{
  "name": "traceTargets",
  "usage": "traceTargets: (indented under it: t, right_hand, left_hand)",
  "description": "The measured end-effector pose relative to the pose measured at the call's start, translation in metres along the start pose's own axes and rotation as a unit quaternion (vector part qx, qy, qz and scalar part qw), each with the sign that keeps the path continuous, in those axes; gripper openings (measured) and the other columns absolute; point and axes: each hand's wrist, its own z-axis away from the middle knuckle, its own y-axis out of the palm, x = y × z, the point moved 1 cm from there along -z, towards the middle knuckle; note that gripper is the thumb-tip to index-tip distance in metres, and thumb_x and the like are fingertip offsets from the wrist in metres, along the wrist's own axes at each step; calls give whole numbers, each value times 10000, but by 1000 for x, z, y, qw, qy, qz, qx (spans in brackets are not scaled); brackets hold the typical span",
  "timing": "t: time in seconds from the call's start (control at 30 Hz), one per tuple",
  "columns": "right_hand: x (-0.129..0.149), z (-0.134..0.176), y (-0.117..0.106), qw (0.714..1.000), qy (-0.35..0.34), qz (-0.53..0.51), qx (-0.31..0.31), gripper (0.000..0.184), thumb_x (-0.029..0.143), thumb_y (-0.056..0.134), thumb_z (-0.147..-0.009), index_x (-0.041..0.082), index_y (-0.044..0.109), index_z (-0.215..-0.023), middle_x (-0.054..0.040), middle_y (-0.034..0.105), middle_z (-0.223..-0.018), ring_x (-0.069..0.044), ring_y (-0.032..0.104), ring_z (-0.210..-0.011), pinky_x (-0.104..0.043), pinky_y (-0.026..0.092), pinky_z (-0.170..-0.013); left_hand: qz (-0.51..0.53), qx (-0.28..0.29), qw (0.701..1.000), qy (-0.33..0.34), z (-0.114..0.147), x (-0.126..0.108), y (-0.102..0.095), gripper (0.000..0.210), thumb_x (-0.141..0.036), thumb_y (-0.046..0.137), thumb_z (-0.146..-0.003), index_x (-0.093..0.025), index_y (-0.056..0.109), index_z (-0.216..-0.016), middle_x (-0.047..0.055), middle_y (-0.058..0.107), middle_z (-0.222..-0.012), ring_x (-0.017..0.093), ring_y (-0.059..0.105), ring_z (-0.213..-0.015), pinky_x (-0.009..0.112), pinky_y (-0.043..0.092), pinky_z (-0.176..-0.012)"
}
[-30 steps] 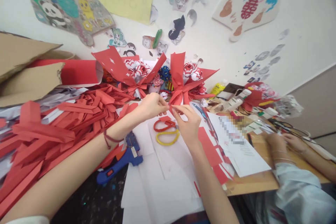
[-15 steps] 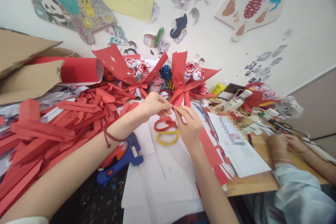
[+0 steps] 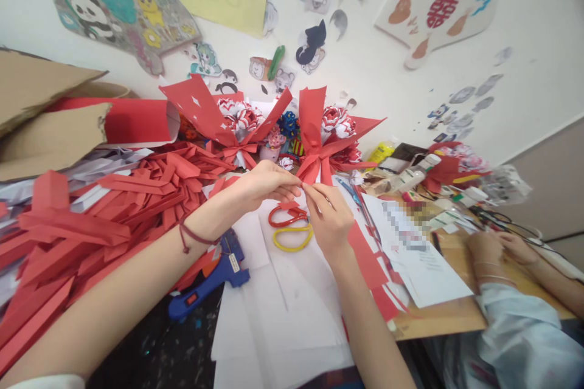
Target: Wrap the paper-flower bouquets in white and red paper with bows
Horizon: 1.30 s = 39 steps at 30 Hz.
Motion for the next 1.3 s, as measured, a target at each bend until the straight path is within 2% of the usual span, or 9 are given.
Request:
traceTargets:
  t: [0.23,0.47,0.67,0.8,0.93,1.3]
  right_hand:
    - [1,1,0,1000,7,-15,0,231,102,569,-916,213,691,-1078,-82,709,-939,-193,667,-867,-326,542,-797]
    - [0,2,0,999,19,-32,4,234,113,557,-927,222,692,-1083,-77,713,-960,-193,668,-892,-337,546,-821]
    - [-1,-2,-4,999,47,-21,-2,183,134,589,-920,202,701,-1047,-79,718,-946,-193,659,-883,-334,535,-836]
    - [-5,-2,-4,998,64,-9,27,158,176,581,-933,195,708,-1025,-86,715,-941,-197,649,-862,-335,523,-808]
    - [-7,0,-1,996,67,-9,61,140,205,576,-941,192,700,-1003,-78,724,-919,-197,647,-839,-338,502,-786]
    - [-5,0,-1,996,67,5,58,126,196,582,-933,176,671,-1021,-79,716,-898,-197,642,-837,-326,490,-781]
  left_hand:
    - [-11,1,1000,9,2,-3,0,89,-175,723,-740,-87,730,-726,41,700,-646,68,602,-522,179,508,-559]
    - [-39,-14,999,21,3,-2,3,112,-132,668,-760,-96,708,-661,35,689,-625,64,582,-511,182,496,-547]
    - [-124,-72,988,53,5,-8,8,183,-110,632,-789,-86,669,-611,29,662,-573,66,565,-471,188,487,-509]
    - [-167,-100,978,77,4,-9,7,133,-70,592,-772,-87,682,-675,28,676,-580,77,577,-463,193,499,-489]
    - [-178,-111,973,92,1,-3,3,89,-101,611,-751,-98,677,-691,32,686,-592,89,604,-490,185,513,-486]
    - [-234,-121,956,126,-1,-1,4,109,-158,600,-747,-108,696,-736,55,715,-632,120,635,-508,213,536,-502]
